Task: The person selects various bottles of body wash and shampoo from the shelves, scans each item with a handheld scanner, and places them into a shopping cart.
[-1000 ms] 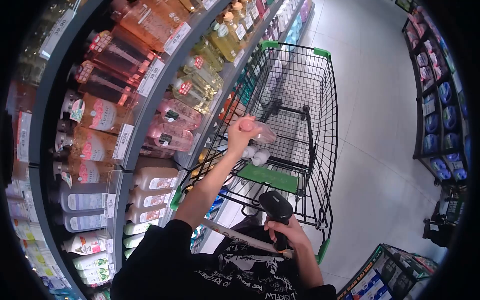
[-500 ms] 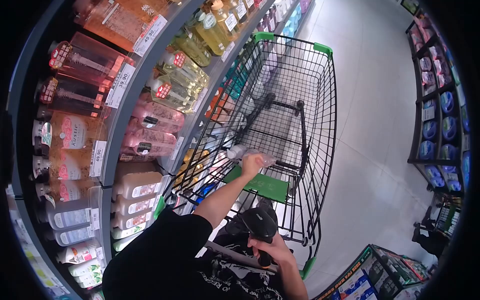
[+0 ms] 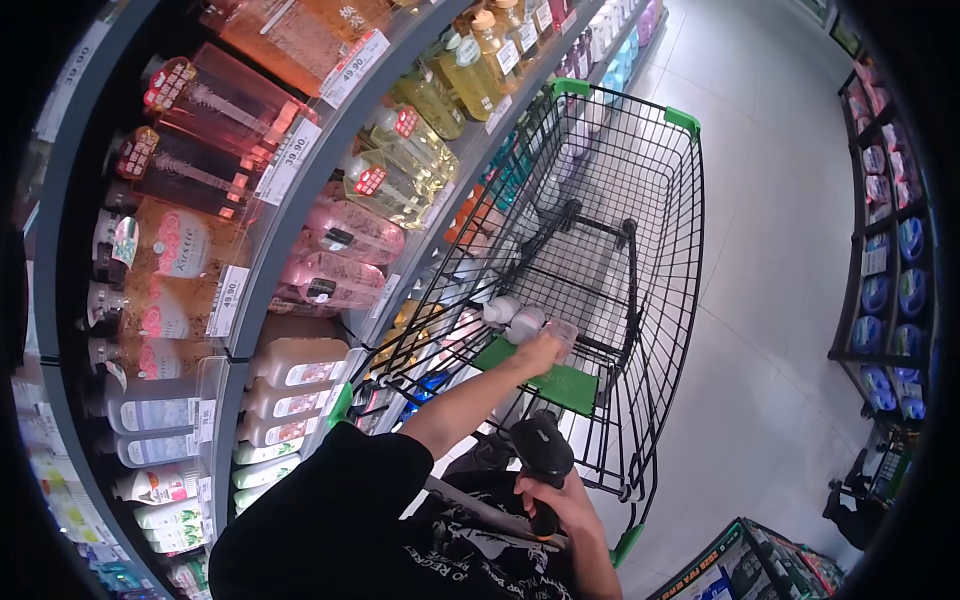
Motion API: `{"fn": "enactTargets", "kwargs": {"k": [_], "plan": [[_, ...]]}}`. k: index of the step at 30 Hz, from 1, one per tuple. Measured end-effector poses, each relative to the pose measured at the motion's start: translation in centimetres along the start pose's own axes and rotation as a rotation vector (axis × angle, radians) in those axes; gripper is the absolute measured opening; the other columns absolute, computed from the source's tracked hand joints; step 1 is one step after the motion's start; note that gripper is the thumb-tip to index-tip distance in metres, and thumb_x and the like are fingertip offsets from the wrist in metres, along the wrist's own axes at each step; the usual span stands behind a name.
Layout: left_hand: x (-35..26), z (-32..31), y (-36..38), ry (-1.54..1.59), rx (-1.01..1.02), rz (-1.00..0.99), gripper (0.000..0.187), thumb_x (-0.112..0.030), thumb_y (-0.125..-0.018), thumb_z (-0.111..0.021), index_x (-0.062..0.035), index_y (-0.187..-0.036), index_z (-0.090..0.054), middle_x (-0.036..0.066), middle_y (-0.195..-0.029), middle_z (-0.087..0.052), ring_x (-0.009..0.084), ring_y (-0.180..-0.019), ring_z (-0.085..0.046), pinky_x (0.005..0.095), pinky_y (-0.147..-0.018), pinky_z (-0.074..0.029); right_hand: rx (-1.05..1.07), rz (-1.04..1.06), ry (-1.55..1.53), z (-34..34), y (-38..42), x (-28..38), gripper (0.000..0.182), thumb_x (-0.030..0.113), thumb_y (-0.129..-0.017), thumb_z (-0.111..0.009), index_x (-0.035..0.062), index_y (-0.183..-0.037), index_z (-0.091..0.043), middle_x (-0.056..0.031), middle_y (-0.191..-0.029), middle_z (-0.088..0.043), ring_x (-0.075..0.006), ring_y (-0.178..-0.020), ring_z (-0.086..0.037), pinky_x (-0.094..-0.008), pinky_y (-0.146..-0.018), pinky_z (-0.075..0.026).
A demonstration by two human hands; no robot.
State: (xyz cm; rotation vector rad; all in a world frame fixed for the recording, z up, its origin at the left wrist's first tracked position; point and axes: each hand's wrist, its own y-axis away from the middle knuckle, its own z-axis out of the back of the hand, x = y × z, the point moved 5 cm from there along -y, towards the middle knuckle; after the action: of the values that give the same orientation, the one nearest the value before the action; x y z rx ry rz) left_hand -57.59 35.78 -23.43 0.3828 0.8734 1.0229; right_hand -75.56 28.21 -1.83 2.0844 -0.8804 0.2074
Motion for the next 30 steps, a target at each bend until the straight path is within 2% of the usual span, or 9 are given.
{"fn": "enactTargets", "kwargs": {"k": [4,11,17,20,21,22,25,27,30], "plan": [[1.0,5.8,3.0,0.111,-0.075,0.039,0.027,-0.014,-0.075,-0.068,-0.0088,-0.101,-0.069,0.017,-0.102,-0.067,0.0356,-0.102,-0.063,0.0473,-0.083,-0.052,-0.048,0.023,-0.043,-0.3,0.0,0.4,0.022,0.01,-0.082,-0.069,-0.0007,-0.099,-0.058,-0.0084,-0.079,-0.064,-0.013,-0.058,-0.059,-0.0261,-0.049,-0.047],[6.0,19.7,18.5,0.548,-1.146,-0.188,0.036,0.003,-0.074,-0.066,-0.0021,-0.109,-0.06,0.016,-0.106,-0.06,0.0313,-0.094,-0.062,0.038,-0.077,-0.053,-0.039,0.035,-0.116,0.2,-0.4,-0.2,0.026,0.011,-0.084,-0.066,-0.0015,-0.104,-0.055,-0.01,-0.079,-0.062,-0.0148,-0.059,-0.058,-0.0267,-0.048,-0.046],[11.9,20.9,30.5,0.211,-1.875,0.423,0.042,-0.001,-0.073,-0.073,0.0055,-0.109,-0.052,0.017,-0.108,-0.05,0.0263,-0.1,-0.053,0.0338,-0.089,-0.043,-0.039,0.08,-0.071,-0.3,-0.2,-0.2,0.024,0.013,-0.084,-0.065,-0.0016,-0.101,-0.056,-0.0097,-0.078,-0.062,-0.0144,-0.058,-0.057,-0.0264,-0.047,-0.045],[15.0,22.3,29.9,0.035,-1.883,0.512,0.052,-0.005,-0.072,-0.076,0.0079,-0.116,-0.051,0.021,-0.114,-0.051,0.0284,-0.104,-0.052,0.0356,-0.091,-0.041,-0.045,0.102,-0.057,-0.4,-0.2,-0.2,0.024,0.014,-0.084,-0.065,-0.0018,-0.099,-0.056,-0.0098,-0.077,-0.062,-0.0144,-0.057,-0.056,-0.0267,-0.046,-0.045],[17.0,22.9,28.8,0.218,-1.833,0.439,0.059,-0.01,-0.072,-0.078,0.0105,-0.12,-0.05,0.023,-0.12,-0.054,0.0304,-0.106,-0.054,0.0379,-0.092,-0.042,-0.057,0.106,-0.044,-0.2,-0.2,-0.3,0.024,0.014,-0.084,-0.065,-0.0019,-0.099,-0.056,-0.0099,-0.077,-0.062,-0.0145,-0.057,-0.057,-0.0268,-0.046,-0.045],[18.7,23.8,26.7,0.693,-1.81,0.026,0.053,-0.017,-0.073,-0.08,0.0112,-0.113,-0.058,0.022,-0.113,-0.061,0.0299,-0.103,-0.059,0.0383,-0.092,-0.044,-0.069,0.11,-0.032,-0.1,-0.1,-0.4,0.024,0.014,-0.084,-0.065,-0.0019,-0.099,-0.056,-0.01,-0.076,-0.062,-0.0146,-0.056,-0.057,-0.0269,-0.046,-0.045],[19.2,25.5,25.0,0.635,-1.868,0.313,0.053,-0.027,-0.07,-0.083,0.0093,-0.104,-0.065,0.022,-0.105,-0.067,0.03,-0.097,-0.064,0.0375,-0.09,-0.048,-0.065,0.147,-0.027,-0.5,0.2,-0.1,0.024,0.014,-0.084,-0.065,-0.0023,-0.099,-0.056,-0.0103,-0.076,-0.062,-0.0149,-0.056,-0.057,-0.0271,-0.046,-0.045],[19.7,25.0,24.7,0.792,-1.716,1.012,0.059,-0.036,-0.065,-0.086,0.0084,-0.1,-0.068,0.022,-0.102,-0.069,0.0304,-0.096,-0.066,0.0367,-0.089,-0.05,-0.065,0.142,-0.024,-0.4,0.2,-0.3,0.024,0.013,-0.084,-0.065,-0.0025,-0.1,-0.055,-0.0106,-0.076,-0.062,-0.015,-0.056,-0.057,-0.0269,-0.047,-0.045],[18.1,25.5,25.3,1.046,-1.623,0.994,0.068,-0.04,-0.061,-0.087,0.0092,-0.104,-0.066,0.023,-0.105,-0.068,0.0325,-0.099,-0.065,0.0387,-0.091,-0.05,-0.052,0.166,-0.007,-0.6,0.3,-0.1,0.026,0.014,-0.084,-0.065,-0.0023,-0.101,-0.054,-0.0109,-0.076,-0.062,-0.0151,-0.056,-0.057,-0.0268,-0.047,-0.046]]}}
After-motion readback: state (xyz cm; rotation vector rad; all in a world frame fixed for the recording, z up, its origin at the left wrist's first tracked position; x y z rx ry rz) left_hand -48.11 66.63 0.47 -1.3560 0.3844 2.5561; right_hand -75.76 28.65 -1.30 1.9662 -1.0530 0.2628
